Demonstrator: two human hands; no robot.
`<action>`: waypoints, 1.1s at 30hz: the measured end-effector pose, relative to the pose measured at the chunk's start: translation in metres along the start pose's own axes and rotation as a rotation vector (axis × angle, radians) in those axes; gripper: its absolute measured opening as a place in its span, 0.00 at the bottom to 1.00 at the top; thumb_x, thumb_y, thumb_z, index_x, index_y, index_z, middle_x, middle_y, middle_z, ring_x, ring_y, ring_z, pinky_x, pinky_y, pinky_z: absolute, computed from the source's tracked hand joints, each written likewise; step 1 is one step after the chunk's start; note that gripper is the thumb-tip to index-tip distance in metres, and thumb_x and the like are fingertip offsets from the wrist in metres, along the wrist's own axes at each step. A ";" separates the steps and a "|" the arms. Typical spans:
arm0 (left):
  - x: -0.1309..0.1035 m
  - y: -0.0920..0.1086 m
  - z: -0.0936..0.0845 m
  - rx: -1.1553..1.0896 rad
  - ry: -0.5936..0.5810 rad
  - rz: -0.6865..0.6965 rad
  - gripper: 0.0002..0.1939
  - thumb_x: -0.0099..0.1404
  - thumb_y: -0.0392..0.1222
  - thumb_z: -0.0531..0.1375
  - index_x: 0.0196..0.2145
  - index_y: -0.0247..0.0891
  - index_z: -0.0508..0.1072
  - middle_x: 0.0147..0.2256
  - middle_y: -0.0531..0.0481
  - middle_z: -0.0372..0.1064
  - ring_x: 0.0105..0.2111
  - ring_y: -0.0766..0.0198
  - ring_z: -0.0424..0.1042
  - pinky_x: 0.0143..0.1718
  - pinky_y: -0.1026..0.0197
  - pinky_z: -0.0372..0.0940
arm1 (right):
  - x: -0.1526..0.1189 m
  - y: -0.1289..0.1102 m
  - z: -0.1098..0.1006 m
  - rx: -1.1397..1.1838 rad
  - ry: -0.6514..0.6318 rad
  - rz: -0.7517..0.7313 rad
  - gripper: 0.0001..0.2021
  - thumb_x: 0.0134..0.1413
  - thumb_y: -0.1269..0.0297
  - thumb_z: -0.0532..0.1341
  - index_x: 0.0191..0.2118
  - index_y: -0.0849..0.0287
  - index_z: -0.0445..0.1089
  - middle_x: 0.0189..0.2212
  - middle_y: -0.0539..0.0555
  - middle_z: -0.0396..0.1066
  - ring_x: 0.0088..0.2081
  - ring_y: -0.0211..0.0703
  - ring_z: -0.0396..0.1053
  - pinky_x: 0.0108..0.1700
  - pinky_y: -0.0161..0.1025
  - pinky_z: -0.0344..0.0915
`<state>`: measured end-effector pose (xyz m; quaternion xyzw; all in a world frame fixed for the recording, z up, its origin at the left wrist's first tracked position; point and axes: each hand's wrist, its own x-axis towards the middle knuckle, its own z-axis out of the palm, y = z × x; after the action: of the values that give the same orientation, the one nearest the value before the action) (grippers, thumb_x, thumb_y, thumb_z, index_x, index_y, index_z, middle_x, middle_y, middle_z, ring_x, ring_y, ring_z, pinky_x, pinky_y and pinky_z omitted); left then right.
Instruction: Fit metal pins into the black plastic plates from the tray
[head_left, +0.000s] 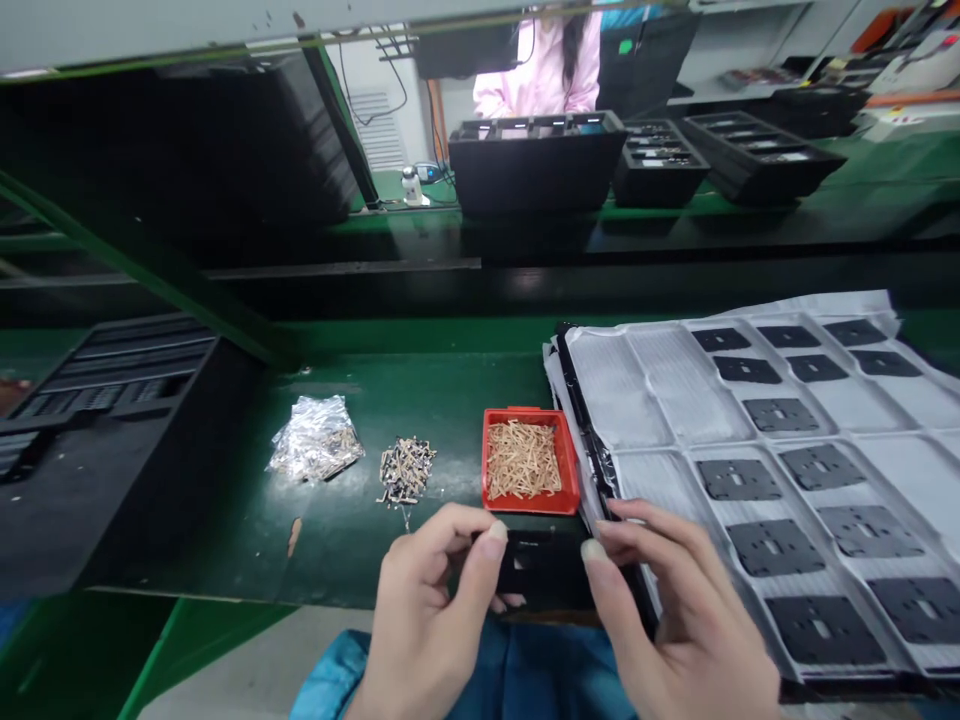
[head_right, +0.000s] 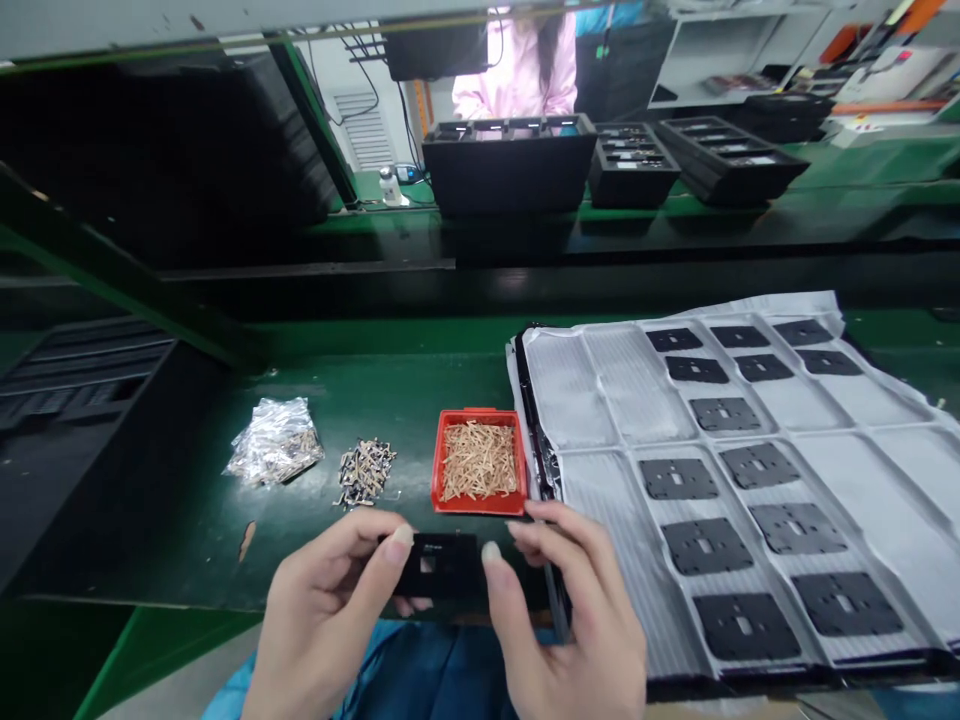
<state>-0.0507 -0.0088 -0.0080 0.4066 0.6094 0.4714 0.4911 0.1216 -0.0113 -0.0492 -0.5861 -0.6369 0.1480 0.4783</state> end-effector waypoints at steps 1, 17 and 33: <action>0.000 0.002 -0.001 -0.030 -0.013 -0.033 0.13 0.72 0.47 0.64 0.31 0.37 0.78 0.23 0.55 0.74 0.21 0.69 0.76 0.24 0.72 0.73 | 0.000 0.001 -0.002 0.066 -0.050 0.013 0.03 0.66 0.63 0.66 0.43 0.54 0.77 0.45 0.56 0.78 0.42 0.40 0.81 0.42 0.28 0.79; -0.024 -0.008 0.021 0.060 0.044 0.260 0.10 0.67 0.44 0.69 0.33 0.41 0.72 0.24 0.58 0.68 0.20 0.70 0.67 0.22 0.71 0.68 | -0.011 -0.019 -0.011 0.500 -0.113 -0.031 0.07 0.65 0.72 0.64 0.36 0.54 0.76 0.36 0.51 0.78 0.36 0.36 0.78 0.38 0.27 0.76; -0.028 -0.006 -0.005 0.263 -0.068 0.490 0.07 0.77 0.40 0.59 0.41 0.44 0.78 0.30 0.54 0.81 0.23 0.67 0.79 0.26 0.71 0.70 | -0.009 -0.005 -0.011 -0.081 0.022 -0.483 0.14 0.63 0.79 0.65 0.51 0.57 0.77 0.45 0.57 0.76 0.45 0.44 0.74 0.46 0.41 0.72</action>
<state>-0.0509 -0.0377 -0.0070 0.6175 0.5320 0.4790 0.3260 0.1259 -0.0245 -0.0438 -0.4370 -0.7588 -0.0029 0.4830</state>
